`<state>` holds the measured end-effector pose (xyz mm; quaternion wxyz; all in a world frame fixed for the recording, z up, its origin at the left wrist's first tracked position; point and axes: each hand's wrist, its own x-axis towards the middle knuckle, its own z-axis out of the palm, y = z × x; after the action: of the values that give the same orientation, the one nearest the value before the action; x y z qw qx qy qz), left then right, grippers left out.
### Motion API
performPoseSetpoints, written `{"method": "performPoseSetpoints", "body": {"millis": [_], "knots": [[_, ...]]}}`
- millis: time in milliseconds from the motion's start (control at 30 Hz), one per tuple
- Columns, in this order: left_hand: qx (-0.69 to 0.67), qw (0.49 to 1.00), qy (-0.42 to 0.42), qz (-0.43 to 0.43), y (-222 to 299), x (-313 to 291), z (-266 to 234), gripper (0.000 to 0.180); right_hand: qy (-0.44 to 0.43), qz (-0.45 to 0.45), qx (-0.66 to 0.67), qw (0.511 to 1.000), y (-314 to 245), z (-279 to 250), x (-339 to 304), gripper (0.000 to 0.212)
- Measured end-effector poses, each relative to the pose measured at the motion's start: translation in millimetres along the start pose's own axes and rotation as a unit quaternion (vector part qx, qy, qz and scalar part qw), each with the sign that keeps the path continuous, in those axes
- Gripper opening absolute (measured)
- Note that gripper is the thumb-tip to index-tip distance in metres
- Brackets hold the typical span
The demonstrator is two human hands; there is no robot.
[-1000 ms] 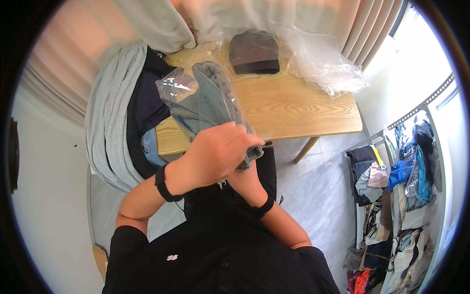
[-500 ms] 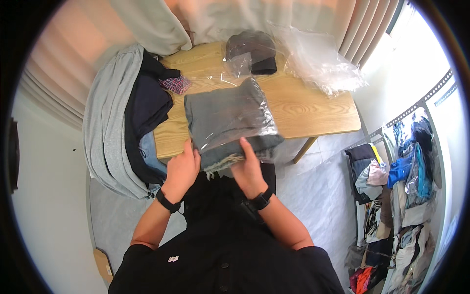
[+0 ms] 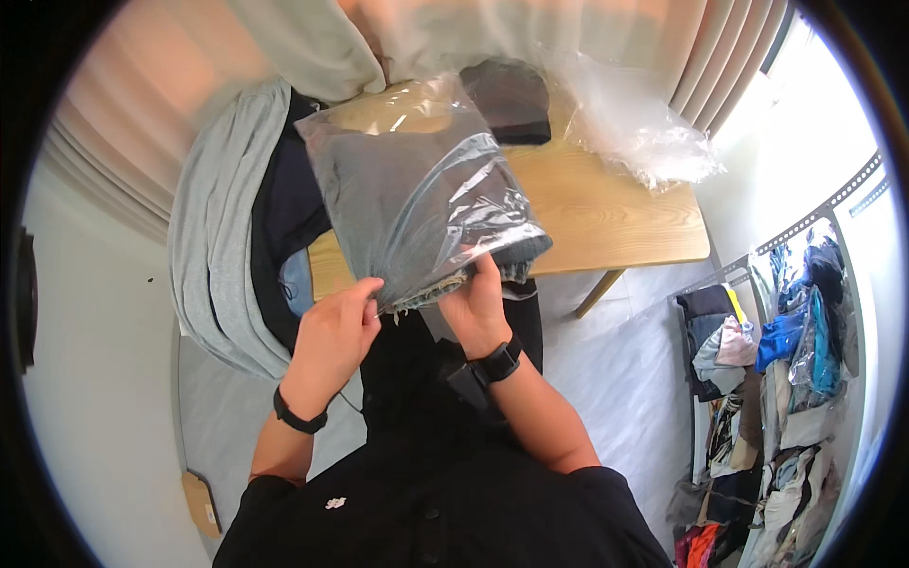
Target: Fold and place black pants and blue jeans into plastic bags.
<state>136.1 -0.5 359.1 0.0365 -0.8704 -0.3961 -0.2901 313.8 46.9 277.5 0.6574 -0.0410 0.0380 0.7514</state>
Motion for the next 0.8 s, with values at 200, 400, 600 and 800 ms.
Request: {"method": "performPoseSetpoints", "body": {"millis": [200, 400, 600, 800], "knots": [[0.068, 0.973, -0.013, -0.219, -25, -41, 66, 0.038, 0.106, 0.051, -0.117, 0.986, 17, -5, 8, 0.017], [-0.004, 0.992, 0.003, -0.128, 12, -31, 13, 0.042, 0.06, 0.036, -0.167, 0.983, 3, 5, 4, 0.025], [0.067, 0.968, -0.174, -0.167, 8, -21, 20, 0.049, 0.105, -0.037, -0.342, 0.933, 2, -16, -1, 0.042], [0.063, 0.994, -0.092, -0.017, 15, 51, 48, 0.058, 0.054, -0.095, -0.442, 0.89, 17, -19, -29, 0.038]]}}
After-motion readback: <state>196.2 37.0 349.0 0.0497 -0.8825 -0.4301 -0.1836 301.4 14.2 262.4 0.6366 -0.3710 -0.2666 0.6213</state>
